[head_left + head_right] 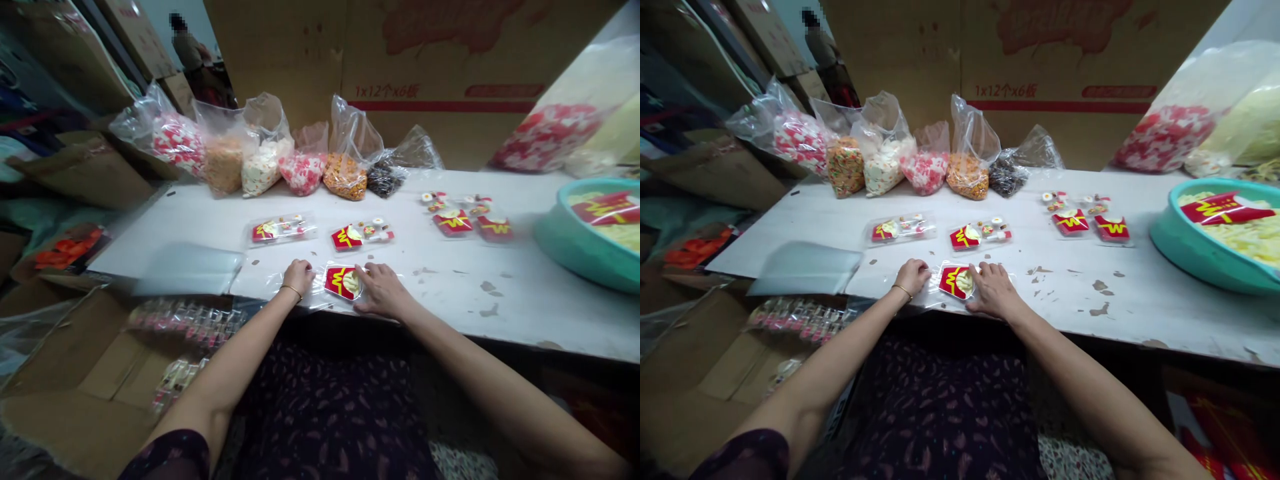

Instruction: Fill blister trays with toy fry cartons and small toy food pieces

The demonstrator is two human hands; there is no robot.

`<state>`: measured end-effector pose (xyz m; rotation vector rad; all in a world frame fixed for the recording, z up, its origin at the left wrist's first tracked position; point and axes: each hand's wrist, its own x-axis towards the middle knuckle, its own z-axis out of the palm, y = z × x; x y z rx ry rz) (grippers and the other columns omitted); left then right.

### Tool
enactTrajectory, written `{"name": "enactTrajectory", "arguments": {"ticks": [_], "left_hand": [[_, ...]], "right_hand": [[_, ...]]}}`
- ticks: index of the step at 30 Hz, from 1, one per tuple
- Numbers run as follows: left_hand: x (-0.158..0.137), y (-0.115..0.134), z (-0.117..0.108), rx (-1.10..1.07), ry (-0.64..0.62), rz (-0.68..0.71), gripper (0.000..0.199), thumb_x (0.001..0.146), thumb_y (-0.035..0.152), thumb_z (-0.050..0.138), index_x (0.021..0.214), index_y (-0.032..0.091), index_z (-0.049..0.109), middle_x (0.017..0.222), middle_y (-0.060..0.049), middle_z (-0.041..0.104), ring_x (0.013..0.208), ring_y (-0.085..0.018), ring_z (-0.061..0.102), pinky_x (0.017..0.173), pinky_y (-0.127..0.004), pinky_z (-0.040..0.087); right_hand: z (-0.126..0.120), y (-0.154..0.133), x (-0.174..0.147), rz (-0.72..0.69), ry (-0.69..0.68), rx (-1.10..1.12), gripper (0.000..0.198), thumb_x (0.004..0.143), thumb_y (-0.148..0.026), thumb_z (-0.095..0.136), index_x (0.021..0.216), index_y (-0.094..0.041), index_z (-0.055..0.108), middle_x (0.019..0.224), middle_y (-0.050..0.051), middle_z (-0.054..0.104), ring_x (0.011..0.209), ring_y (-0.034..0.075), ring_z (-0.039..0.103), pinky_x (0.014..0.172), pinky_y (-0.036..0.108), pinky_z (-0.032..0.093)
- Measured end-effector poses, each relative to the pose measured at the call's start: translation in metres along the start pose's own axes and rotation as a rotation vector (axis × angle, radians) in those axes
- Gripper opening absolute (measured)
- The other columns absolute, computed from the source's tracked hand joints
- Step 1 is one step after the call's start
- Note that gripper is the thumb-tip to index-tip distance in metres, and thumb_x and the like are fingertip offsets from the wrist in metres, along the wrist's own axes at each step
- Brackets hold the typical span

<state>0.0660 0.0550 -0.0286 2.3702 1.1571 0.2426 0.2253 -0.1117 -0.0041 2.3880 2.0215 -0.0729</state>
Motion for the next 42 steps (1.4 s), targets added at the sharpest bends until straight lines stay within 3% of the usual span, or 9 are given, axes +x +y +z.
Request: {"name": "enactTrajectory", "arguments": {"ticks": [4, 12, 16, 20, 24, 28, 33, 38, 42], "left_hand": [[0.002, 0.004, 0.003, -0.003, -0.009, -0.04, 0.01, 0.072, 0.021, 0.055, 0.066, 0.017, 0.062, 0.076, -0.006, 0.063, 0.076, -0.019, 0.057, 0.072, -0.031, 0.044], [0.001, 0.003, 0.009, -0.067, 0.042, -0.082, 0.017, 0.078, 0.021, 0.046, 0.074, 0.017, 0.062, 0.075, -0.005, 0.062, 0.076, -0.017, 0.057, 0.071, -0.029, 0.044], [0.0, -0.001, -0.002, -0.092, 0.005, 0.014, 0.023, 0.077, 0.015, 0.044, 0.092, 0.018, 0.061, 0.091, -0.006, 0.058, 0.085, -0.015, 0.055, 0.08, -0.029, 0.044], [0.0, -0.005, -0.02, -0.139, -0.231, 0.295, 0.036, 0.075, 0.016, 0.049, 0.11, 0.024, 0.056, 0.111, -0.005, 0.044, 0.099, -0.014, 0.05, 0.087, -0.027, 0.042], [0.003, 0.003, -0.029, -0.068, -0.426, 0.499, 0.024, 0.07, 0.017, 0.058, 0.093, 0.023, 0.064, 0.109, -0.005, 0.039, 0.095, -0.015, 0.049, 0.088, -0.027, 0.041], [0.003, 0.021, -0.023, 0.02, -0.425, 0.552, 0.006, 0.065, 0.013, 0.061, 0.067, 0.018, 0.063, 0.091, -0.002, 0.046, 0.078, -0.013, 0.049, 0.076, -0.026, 0.043], [-0.006, 0.036, -0.012, -0.093, -0.406, 0.653, 0.016, 0.069, 0.007, 0.051, 0.073, 0.018, 0.062, 0.083, 0.0, 0.049, 0.075, -0.01, 0.05, 0.071, -0.021, 0.042], [-0.001, 0.025, -0.016, -0.11, -0.408, 0.625, 0.01, 0.068, 0.01, 0.054, 0.068, 0.017, 0.062, 0.08, 0.0, 0.049, 0.07, -0.01, 0.05, 0.067, -0.021, 0.041], [0.002, 0.031, -0.007, -0.081, -0.389, 0.644, 0.01, 0.07, 0.012, 0.053, 0.071, 0.018, 0.061, 0.081, 0.0, 0.051, 0.07, -0.01, 0.05, 0.065, -0.02, 0.039]], "right_hand": [[-0.001, -0.006, 0.002, -0.022, -0.009, 0.012, 0.091, 0.058, -0.058, 0.058, 0.131, -0.01, 0.032, 0.119, 0.018, 0.043, 0.104, 0.032, 0.04, 0.09, 0.041, 0.029], [-0.001, -0.011, -0.006, -0.176, -0.01, 0.015, 0.086, 0.06, -0.053, 0.059, 0.131, -0.011, 0.033, 0.117, 0.017, 0.046, 0.101, 0.031, 0.041, 0.094, 0.042, 0.024], [-0.002, -0.006, -0.002, -0.236, -0.012, 0.001, 0.086, 0.059, -0.054, 0.06, 0.129, -0.01, 0.037, 0.116, 0.017, 0.047, 0.102, 0.031, 0.042, 0.096, 0.044, 0.022], [-0.001, 0.0, 0.003, -0.264, -0.011, 0.005, 0.087, 0.059, -0.056, 0.059, 0.13, -0.011, 0.037, 0.115, 0.017, 0.048, 0.102, 0.031, 0.043, 0.097, 0.044, 0.022], [-0.004, 0.006, 0.008, -0.284, -0.055, 0.003, 0.092, 0.055, -0.056, 0.062, 0.131, -0.011, 0.036, 0.118, 0.017, 0.047, 0.105, 0.032, 0.042, 0.098, 0.045, 0.022], [-0.007, -0.003, 0.013, -0.298, -0.077, 0.047, 0.092, 0.054, -0.054, 0.065, 0.13, -0.008, 0.038, 0.117, 0.019, 0.047, 0.104, 0.032, 0.043, 0.095, 0.045, 0.027], [-0.007, -0.012, 0.017, -0.303, -0.034, 0.244, 0.088, 0.055, -0.054, 0.067, 0.128, -0.012, 0.041, 0.122, 0.018, 0.046, 0.11, 0.031, 0.041, 0.095, 0.047, 0.028], [-0.004, 0.023, -0.005, 0.296, 0.088, 0.655, 0.052, 0.072, -0.052, 0.052, 0.106, -0.014, 0.06, 0.093, 0.012, 0.063, 0.081, 0.023, 0.057, 0.073, 0.037, 0.044], [0.005, 0.025, -0.013, 0.669, -0.029, 1.064, 0.032, 0.071, -0.043, 0.053, 0.069, -0.013, 0.065, 0.043, -0.002, 0.048, 0.039, 0.01, 0.04, 0.041, 0.023, 0.032]]}}
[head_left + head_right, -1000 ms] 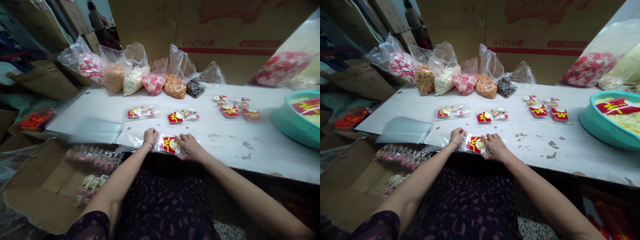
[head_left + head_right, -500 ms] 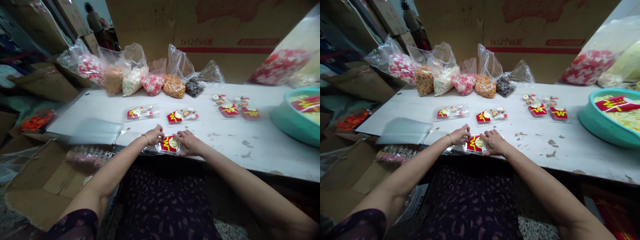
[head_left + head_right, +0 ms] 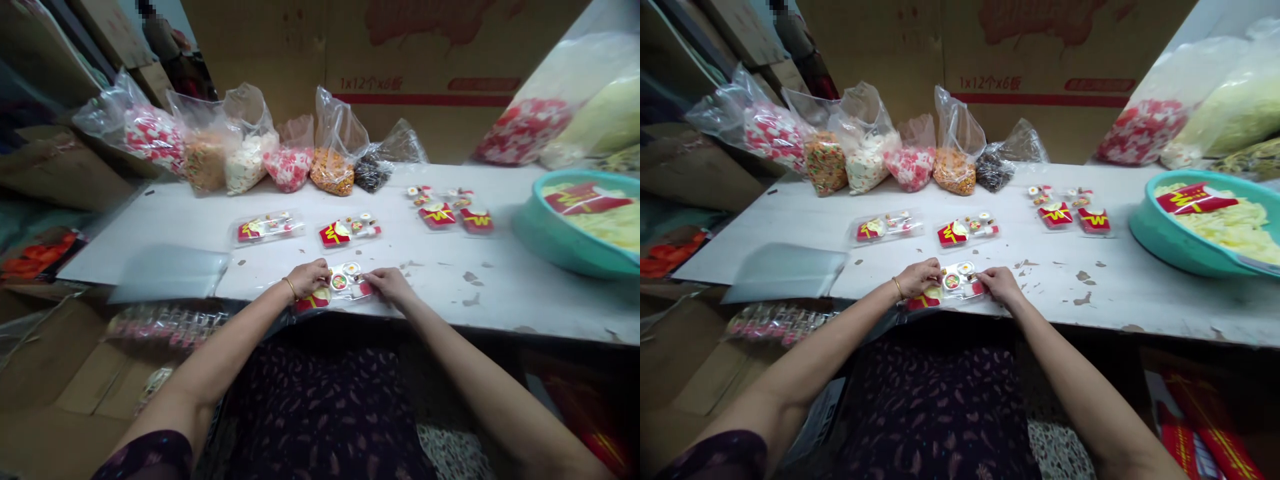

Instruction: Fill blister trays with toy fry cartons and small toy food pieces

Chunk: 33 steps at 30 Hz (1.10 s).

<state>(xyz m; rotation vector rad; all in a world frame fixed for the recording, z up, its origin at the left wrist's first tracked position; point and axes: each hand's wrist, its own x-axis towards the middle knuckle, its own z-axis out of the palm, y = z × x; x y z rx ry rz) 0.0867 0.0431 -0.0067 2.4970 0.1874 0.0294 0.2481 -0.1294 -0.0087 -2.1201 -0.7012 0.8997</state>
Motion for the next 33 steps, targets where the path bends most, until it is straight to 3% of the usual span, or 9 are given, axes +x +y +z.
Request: {"name": "enactTrajectory", "arguments": {"ticks": [8, 12, 14, 16, 19, 22, 25, 29, 33], "left_hand": [[0.047, 0.038, 0.024, 0.09, 0.07, 0.096, 0.012, 0.075, 0.019, 0.048, 0.075, 0.018, 0.06, 0.082, -0.001, 0.053, 0.07, -0.011, 0.051, 0.063, -0.022, 0.04], [0.035, 0.035, 0.018, 0.139, 0.14, 0.064, 0.024, 0.079, 0.03, 0.046, 0.097, 0.019, 0.058, 0.103, -0.006, 0.053, 0.089, -0.015, 0.053, 0.076, -0.026, 0.041], [0.014, 0.032, 0.014, 0.224, 0.174, -0.061, 0.056, 0.07, 0.047, 0.055, 0.119, 0.02, 0.046, 0.121, -0.012, 0.045, 0.106, -0.024, 0.046, 0.086, -0.037, 0.038], [-0.012, 0.028, 0.011, 0.338, 0.11, -0.201, 0.096, 0.051, 0.059, 0.066, 0.131, 0.019, 0.032, 0.131, -0.018, 0.035, 0.115, -0.036, 0.037, 0.092, -0.05, 0.03], [-0.042, 0.02, 0.004, 0.468, -0.051, -0.245, 0.105, 0.045, 0.054, 0.07, 0.134, 0.02, 0.026, 0.131, -0.018, 0.036, 0.115, -0.038, 0.036, 0.094, -0.053, 0.025], [-0.049, 0.005, -0.019, 0.546, -0.05, -0.257, 0.096, 0.052, 0.045, 0.067, 0.136, 0.023, 0.024, 0.13, -0.014, 0.037, 0.113, -0.033, 0.038, 0.094, -0.046, 0.027], [-0.036, -0.022, -0.062, 0.644, 0.018, -0.335, 0.093, 0.054, 0.041, 0.065, 0.136, 0.026, 0.023, 0.135, -0.012, 0.033, 0.117, -0.034, 0.034, 0.094, -0.048, 0.026], [-0.007, -0.068, -0.114, 0.711, 0.058, -0.422, 0.09, 0.057, 0.036, 0.063, 0.136, 0.03, 0.02, 0.138, -0.009, 0.03, 0.12, -0.031, 0.032, 0.096, -0.048, 0.024], [0.022, -0.1, -0.126, 0.668, -0.05, -0.519, 0.09, 0.059, 0.037, 0.063, 0.136, 0.034, 0.017, 0.144, -0.006, 0.022, 0.127, -0.03, 0.023, 0.098, -0.052, 0.019]], "right_hand": [[0.056, -0.01, -0.009, -0.105, -0.21, 0.422, 0.024, 0.059, -0.036, 0.063, 0.051, -0.015, 0.053, 0.041, -0.003, 0.051, 0.039, 0.008, 0.043, 0.044, 0.022, 0.035], [0.041, -0.004, -0.005, -0.161, -0.21, 0.199, 0.031, 0.07, -0.042, 0.053, 0.056, -0.015, 0.058, 0.042, -0.001, 0.053, 0.038, 0.009, 0.044, 0.042, 0.022, 0.035], [0.024, -0.004, 0.006, -0.221, -0.113, 0.044, 0.029, 0.073, -0.041, 0.051, 0.07, -0.015, 0.064, 0.05, 0.0, 0.057, 0.044, 0.011, 0.049, 0.047, 0.024, 0.04], [0.003, -0.011, 0.026, -0.357, 0.024, -0.136, 0.031, 0.074, -0.039, 0.052, 0.093, -0.018, 0.064, 0.072, 0.003, 0.065, 0.062, 0.015, 0.058, 0.061, 0.028, 0.047], [-0.024, -0.033, 0.067, -0.59, 0.069, -0.478, 0.059, 0.069, -0.037, 0.06, 0.124, -0.021, 0.047, 0.123, 0.009, 0.051, 0.109, 0.024, 0.048, 0.089, 0.038, 0.041], [-0.037, -0.06, 0.109, -0.553, -0.088, -0.827, 0.098, 0.054, -0.036, 0.072, 0.138, -0.019, 0.023, 0.144, 0.011, 0.022, 0.131, 0.03, 0.016, 0.101, 0.046, 0.026], [-0.037, -0.075, 0.136, -0.402, -0.209, -1.022, 0.117, 0.046, -0.042, 0.074, 0.141, -0.023, 0.008, 0.147, 0.009, 0.01, 0.132, 0.034, 0.002, 0.099, 0.056, 0.022], [-0.034, -0.067, 0.136, -0.364, -0.183, -1.073, 0.111, 0.049, -0.051, 0.068, 0.14, -0.026, 0.008, 0.145, 0.01, 0.016, 0.131, 0.036, 0.01, 0.094, 0.063, 0.022], [-0.033, -0.045, 0.111, -0.436, -0.106, -1.076, 0.1, 0.055, -0.055, 0.06, 0.139, -0.02, 0.019, 0.137, 0.017, 0.029, 0.12, 0.035, 0.033, 0.094, 0.057, 0.024]]}}
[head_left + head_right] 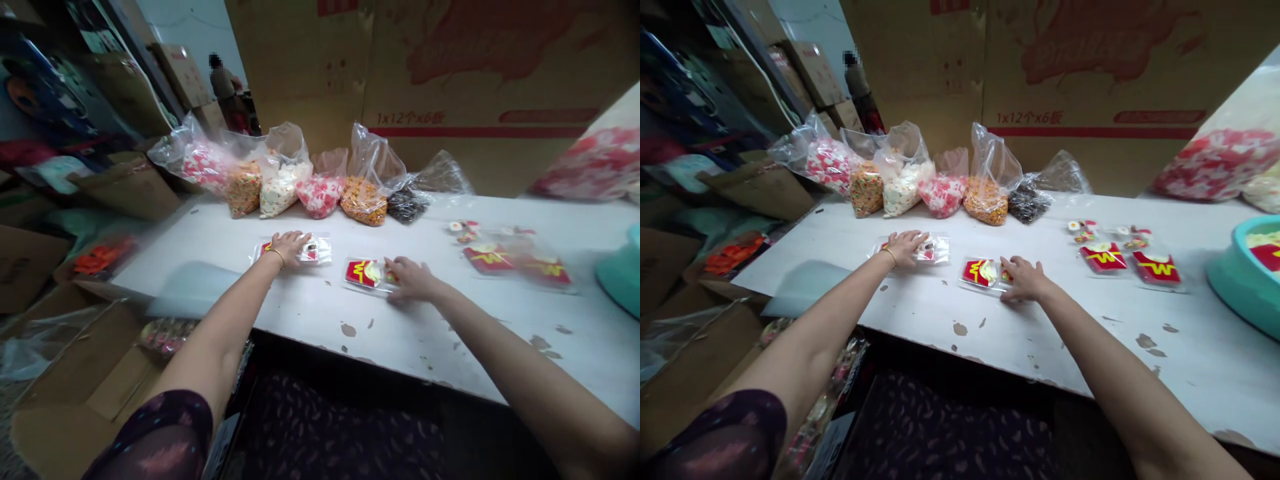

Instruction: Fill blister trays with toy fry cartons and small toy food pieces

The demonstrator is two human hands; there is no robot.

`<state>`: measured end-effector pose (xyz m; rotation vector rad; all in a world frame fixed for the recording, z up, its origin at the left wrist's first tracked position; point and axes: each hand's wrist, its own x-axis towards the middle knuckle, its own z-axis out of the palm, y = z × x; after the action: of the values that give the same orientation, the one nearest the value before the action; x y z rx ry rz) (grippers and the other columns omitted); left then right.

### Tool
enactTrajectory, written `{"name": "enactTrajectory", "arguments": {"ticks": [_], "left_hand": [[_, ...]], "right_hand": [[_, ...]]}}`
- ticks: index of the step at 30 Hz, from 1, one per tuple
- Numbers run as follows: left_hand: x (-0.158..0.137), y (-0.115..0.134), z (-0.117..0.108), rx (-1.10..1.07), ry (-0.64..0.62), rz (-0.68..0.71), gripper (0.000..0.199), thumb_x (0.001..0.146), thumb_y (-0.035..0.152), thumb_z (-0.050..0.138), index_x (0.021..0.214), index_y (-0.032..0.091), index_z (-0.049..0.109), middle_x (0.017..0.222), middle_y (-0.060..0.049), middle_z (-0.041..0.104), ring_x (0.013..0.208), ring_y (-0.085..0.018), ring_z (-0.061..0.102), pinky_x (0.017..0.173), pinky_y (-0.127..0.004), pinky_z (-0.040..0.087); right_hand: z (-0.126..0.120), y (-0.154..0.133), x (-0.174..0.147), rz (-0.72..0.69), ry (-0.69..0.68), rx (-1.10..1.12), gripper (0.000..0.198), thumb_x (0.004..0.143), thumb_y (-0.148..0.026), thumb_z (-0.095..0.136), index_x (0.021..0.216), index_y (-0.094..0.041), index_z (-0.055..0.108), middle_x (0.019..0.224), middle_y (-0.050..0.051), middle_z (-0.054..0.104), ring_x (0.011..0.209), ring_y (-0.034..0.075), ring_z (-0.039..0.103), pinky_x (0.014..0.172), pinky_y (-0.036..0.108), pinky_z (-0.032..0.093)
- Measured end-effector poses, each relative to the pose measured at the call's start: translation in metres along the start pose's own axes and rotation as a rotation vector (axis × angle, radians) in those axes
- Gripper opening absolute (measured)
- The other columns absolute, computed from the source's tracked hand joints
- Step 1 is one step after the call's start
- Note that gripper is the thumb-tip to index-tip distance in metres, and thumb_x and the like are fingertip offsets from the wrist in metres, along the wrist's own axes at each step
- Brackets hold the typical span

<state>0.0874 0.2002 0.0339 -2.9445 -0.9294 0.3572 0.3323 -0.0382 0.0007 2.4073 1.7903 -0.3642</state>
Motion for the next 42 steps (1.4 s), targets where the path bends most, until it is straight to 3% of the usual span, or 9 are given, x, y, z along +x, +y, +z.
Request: {"name": "enactTrajectory", "arguments": {"ticks": [3, 6, 9, 11, 15, 23, 28, 32, 42], "left_hand": [[0.004, 0.002, 0.008, -0.033, -0.037, -0.017, 0.098, 0.057, 0.045, 0.066, 0.137, 0.033, 0.011, 0.148, -0.005, 0.011, 0.132, -0.032, 0.013, 0.099, -0.054, 0.016], [-0.025, -0.011, 0.019, -0.071, 0.192, -0.116, 0.1, 0.059, 0.056, 0.062, 0.139, 0.028, 0.009, 0.147, -0.01, 0.012, 0.132, -0.033, 0.012, 0.1, -0.053, 0.016], [-0.082, -0.048, 0.041, -0.144, 0.392, -0.397, 0.073, 0.073, 0.055, 0.048, 0.134, 0.022, 0.027, 0.138, -0.013, 0.035, 0.126, -0.029, 0.031, 0.098, -0.044, 0.026], [-0.122, -0.077, 0.061, -0.188, 0.333, -0.587, 0.067, 0.07, 0.056, 0.052, 0.125, 0.019, 0.042, 0.124, -0.014, 0.05, 0.113, -0.03, 0.045, 0.091, -0.041, 0.035], [-0.171, -0.109, 0.097, -0.243, 0.151, -0.643, 0.03, 0.073, 0.043, 0.053, 0.095, 0.024, 0.061, 0.111, -0.006, 0.057, 0.102, -0.027, 0.051, 0.08, -0.038, 0.04], [-0.17, -0.104, 0.106, -0.223, 0.164, -0.622, 0.022, 0.079, 0.026, 0.04, 0.075, 0.019, 0.061, 0.094, -0.008, 0.061, 0.096, -0.024, 0.052, 0.079, -0.037, 0.038], [-0.183, -0.099, 0.115, -0.217, 0.217, -0.648, 0.03, 0.081, 0.036, 0.04, 0.099, 0.019, 0.058, 0.117, -0.011, 0.051, 0.108, -0.027, 0.045, 0.085, -0.039, 0.038], [-0.178, -0.09, 0.123, -0.288, 0.268, -0.606, 0.041, 0.083, 0.037, 0.036, 0.12, 0.023, 0.045, 0.136, -0.007, 0.037, 0.123, -0.023, 0.033, 0.099, -0.04, 0.026], [-0.137, -0.11, 0.116, -0.326, 0.288, -0.464, 0.038, 0.085, 0.037, 0.034, 0.12, 0.027, 0.046, 0.136, -0.002, 0.04, 0.125, -0.017, 0.031, 0.104, -0.037, 0.018]], "right_hand": [[0.01, -0.003, -0.019, -0.027, 0.048, -0.01, 0.096, 0.057, -0.057, 0.057, 0.138, -0.018, 0.022, 0.134, 0.018, 0.033, 0.115, 0.034, 0.038, 0.094, 0.053, 0.026], [0.016, -0.002, -0.03, -0.044, 0.089, -0.021, 0.095, 0.058, -0.057, 0.056, 0.137, -0.018, 0.023, 0.131, 0.018, 0.037, 0.115, 0.034, 0.039, 0.093, 0.05, 0.027], [0.023, 0.003, -0.04, -0.046, 0.132, -0.048, 0.09, 0.06, -0.057, 0.054, 0.136, -0.018, 0.027, 0.129, 0.018, 0.04, 0.113, 0.034, 0.041, 0.091, 0.049, 0.029], [0.028, 0.007, -0.048, -0.044, 0.15, -0.065, 0.086, 0.062, -0.058, 0.052, 0.135, -0.02, 0.029, 0.127, 0.018, 0.041, 0.111, 0.033, 0.043, 0.09, 0.048, 0.03], [0.034, 0.012, -0.062, -0.043, 0.181, -0.073, 0.082, 0.063, -0.06, 0.05, 0.132, -0.019, 0.035, 0.123, 0.019, 0.046, 0.105, 0.033, 0.048, 0.086, 0.046, 0.034], [0.031, 0.001, -0.078, 0.012, 0.175, -0.041, 0.082, 0.065, -0.061, 0.048, 0.131, -0.012, 0.038, 0.119, 0.022, 0.047, 0.098, 0.033, 0.051, 0.085, 0.044, 0.037], [0.04, 0.016, -0.1, 0.058, 0.182, 0.019, 0.082, 0.068, -0.062, 0.047, 0.132, -0.011, 0.037, 0.12, 0.021, 0.045, 0.102, 0.032, 0.049, 0.089, 0.039, 0.036], [0.046, 0.03, -0.111, 0.09, 0.208, 0.072, 0.083, 0.066, -0.064, 0.047, 0.13, -0.011, 0.038, 0.115, 0.02, 0.048, 0.103, 0.032, 0.049, 0.09, 0.038, 0.037], [0.062, 0.031, -0.116, 0.098, 0.312, 0.15, 0.078, 0.062, -0.068, 0.046, 0.123, -0.019, 0.046, 0.099, 0.015, 0.056, 0.088, 0.029, 0.056, 0.081, 0.038, 0.043]]}}
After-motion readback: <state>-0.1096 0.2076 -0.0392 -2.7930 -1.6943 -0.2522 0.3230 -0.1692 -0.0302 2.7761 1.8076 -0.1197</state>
